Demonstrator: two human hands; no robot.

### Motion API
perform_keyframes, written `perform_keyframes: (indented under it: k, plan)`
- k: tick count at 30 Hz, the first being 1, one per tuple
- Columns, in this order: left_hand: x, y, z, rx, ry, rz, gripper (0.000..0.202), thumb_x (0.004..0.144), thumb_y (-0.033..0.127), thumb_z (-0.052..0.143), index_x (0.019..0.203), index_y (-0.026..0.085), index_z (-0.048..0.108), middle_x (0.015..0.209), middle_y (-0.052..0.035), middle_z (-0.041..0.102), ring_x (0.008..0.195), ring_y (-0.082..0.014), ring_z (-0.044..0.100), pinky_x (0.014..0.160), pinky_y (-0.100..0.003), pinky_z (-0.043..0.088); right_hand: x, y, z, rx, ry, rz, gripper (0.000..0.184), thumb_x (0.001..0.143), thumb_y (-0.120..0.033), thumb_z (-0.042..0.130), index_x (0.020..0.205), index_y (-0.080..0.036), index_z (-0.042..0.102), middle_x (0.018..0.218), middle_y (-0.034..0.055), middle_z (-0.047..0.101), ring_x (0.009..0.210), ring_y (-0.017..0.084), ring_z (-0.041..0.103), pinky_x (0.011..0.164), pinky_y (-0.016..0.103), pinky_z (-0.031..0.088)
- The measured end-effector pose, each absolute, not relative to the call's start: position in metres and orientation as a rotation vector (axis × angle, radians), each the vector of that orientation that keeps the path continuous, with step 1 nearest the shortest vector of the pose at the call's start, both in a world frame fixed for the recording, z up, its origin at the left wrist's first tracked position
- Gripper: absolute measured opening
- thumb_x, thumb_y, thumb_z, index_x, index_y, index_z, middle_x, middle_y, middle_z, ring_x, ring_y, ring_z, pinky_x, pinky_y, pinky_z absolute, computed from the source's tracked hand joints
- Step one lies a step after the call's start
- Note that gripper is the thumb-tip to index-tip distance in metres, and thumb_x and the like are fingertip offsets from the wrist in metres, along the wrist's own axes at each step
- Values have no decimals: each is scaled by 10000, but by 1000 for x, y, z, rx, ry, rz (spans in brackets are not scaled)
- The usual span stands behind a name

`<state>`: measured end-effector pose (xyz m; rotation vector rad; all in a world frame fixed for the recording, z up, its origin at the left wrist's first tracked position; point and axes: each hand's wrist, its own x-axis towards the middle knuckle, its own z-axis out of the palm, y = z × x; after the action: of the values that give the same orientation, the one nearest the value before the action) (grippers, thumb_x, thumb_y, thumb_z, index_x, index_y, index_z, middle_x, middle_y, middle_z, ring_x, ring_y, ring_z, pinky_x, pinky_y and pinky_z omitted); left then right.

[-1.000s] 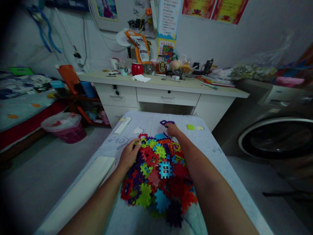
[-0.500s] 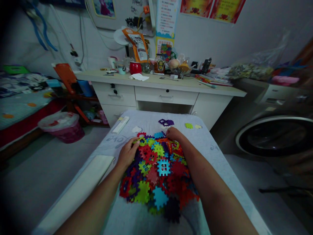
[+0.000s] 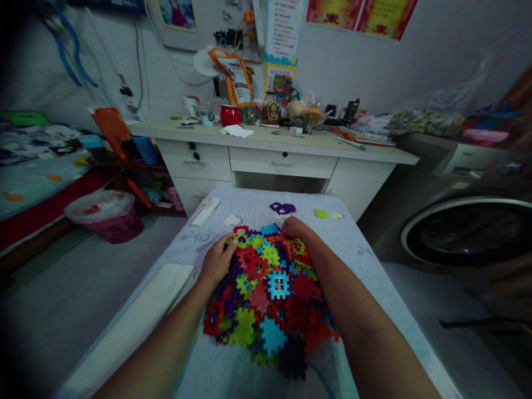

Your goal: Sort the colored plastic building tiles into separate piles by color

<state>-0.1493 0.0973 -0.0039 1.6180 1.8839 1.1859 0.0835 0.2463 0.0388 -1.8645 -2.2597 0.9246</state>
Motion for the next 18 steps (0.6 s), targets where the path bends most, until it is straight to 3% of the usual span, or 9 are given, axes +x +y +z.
perform_keyframes:
  k: [7,18]
  plan:
    - [-149,97,-3,1616,1877,1185,409,915,485,432,1162,228,634,1186,-63,696,1119,-225,627,998,-372,452,86,246,34,-1872,-2020,987,101,668,-85,681,729,-153,637,465,-73,506,455,75,471,458,173,334]
    - [-149,95,-1,1610,1917,1143,411,918,491,429,1179,244,629,1176,-57,700,1104,-226,634,973,-367,465,74,279,34,-1899,-1671,968,168,813,-297,689,837,-140,635,476,-27,537,440,103,506,464,204,454]
